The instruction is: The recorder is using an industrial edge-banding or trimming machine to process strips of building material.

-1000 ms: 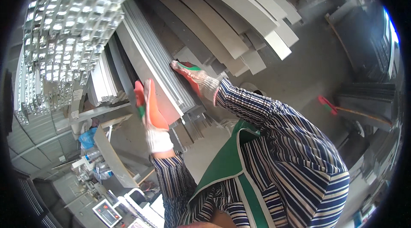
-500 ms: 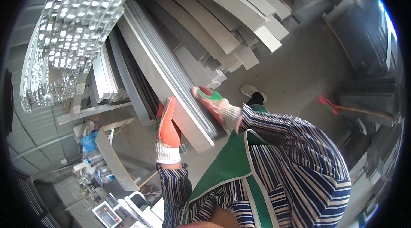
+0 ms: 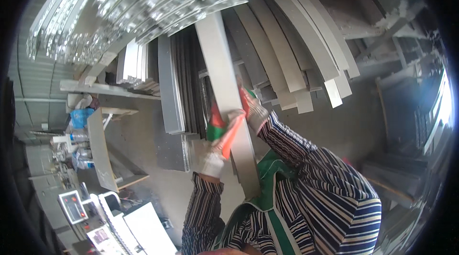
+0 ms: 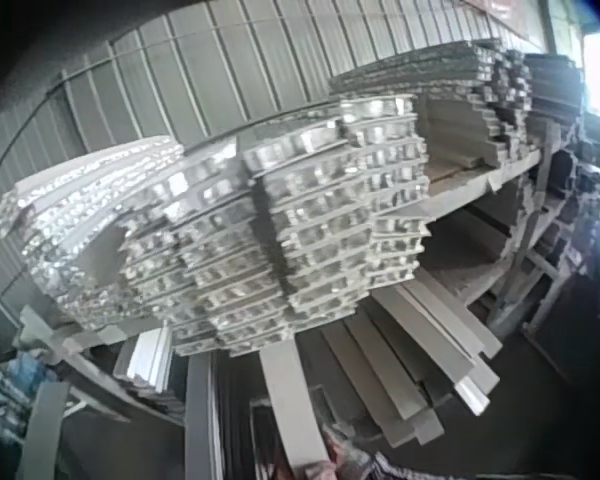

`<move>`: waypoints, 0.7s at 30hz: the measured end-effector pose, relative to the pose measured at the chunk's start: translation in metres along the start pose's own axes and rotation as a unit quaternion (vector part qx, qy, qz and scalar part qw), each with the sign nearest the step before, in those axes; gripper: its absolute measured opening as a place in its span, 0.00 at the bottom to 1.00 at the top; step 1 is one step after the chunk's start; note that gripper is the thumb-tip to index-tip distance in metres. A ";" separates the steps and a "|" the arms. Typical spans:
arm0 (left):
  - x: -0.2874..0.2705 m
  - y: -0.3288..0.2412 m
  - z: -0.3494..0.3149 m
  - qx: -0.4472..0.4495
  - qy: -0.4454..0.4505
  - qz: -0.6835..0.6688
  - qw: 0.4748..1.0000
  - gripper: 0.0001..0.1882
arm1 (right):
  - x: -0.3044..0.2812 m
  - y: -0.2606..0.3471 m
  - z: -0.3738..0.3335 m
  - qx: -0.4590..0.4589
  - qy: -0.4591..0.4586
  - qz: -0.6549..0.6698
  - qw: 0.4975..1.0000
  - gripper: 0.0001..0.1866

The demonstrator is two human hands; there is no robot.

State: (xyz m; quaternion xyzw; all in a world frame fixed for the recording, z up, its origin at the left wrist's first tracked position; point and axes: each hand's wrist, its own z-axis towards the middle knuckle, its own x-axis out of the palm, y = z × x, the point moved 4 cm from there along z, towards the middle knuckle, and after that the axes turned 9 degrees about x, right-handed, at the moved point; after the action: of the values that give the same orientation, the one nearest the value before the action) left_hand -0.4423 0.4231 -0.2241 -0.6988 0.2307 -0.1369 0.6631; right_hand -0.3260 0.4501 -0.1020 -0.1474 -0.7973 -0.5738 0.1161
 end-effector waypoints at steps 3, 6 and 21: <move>0.043 0.012 -0.036 0.033 -0.028 -0.034 0.998 0.35 | -0.027 -0.041 -0.057 0.016 0.005 -0.023 1.000 0.33; 0.070 0.011 -0.103 0.080 -0.067 -0.035 0.994 0.35 | -0.018 -0.058 -0.073 0.022 0.029 -0.033 0.999 0.32; 0.108 -0.037 -0.143 0.281 -0.166 0.047 0.944 0.39 | -0.063 -0.108 -0.129 0.029 0.072 0.004 0.997 0.30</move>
State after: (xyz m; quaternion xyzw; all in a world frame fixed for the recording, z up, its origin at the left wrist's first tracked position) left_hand -0.4155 0.2456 -0.1876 -0.4856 0.1026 -0.0468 0.8669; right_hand -0.3053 0.2896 -0.1785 -0.1059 -0.8023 -0.5594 0.1797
